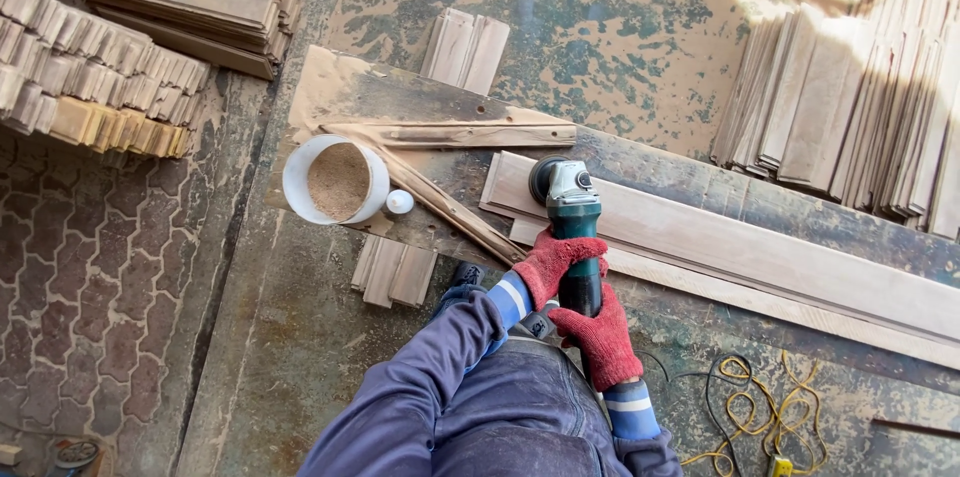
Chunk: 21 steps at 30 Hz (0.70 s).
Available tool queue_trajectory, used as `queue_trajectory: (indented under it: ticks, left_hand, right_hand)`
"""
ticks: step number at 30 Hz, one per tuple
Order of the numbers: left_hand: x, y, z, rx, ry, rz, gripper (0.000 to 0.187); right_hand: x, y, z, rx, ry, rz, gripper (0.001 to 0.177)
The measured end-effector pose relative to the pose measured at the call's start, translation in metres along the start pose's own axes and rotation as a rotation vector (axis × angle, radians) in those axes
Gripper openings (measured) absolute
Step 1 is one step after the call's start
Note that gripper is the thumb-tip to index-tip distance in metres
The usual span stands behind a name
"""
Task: Sanding the surface of a wooden board using an angle grinder.
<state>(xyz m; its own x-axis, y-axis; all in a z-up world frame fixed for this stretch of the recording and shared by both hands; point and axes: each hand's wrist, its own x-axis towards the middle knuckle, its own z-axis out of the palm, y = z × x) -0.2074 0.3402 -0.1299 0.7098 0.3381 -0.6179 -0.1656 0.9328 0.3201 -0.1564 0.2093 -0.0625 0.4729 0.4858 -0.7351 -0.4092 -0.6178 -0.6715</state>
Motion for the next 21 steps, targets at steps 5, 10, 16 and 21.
queue_trajectory:
  ticks: [5,10,16,21]
  left_hand:
    - [0.014,-0.024,0.022,0.033,-0.011,-0.018,0.043]
    - [0.034,-0.050,0.039,0.084,-0.059,-0.064,0.035]
    - [0.046,-0.072,0.070,0.107,-0.096,-0.141,0.038]
    - [0.064,-0.104,0.101,0.225,-0.137,-0.236,0.037]
  right_hand:
    - [0.003,0.014,-0.030,0.051,0.058,-0.010,0.049]
    - [0.004,0.023,-0.059,0.111,0.097,0.000,0.049]
    - [0.008,0.035,-0.092,0.159,0.169,0.005,0.049]
    - [0.006,0.056,-0.125,0.201,0.301,-0.026,0.042]
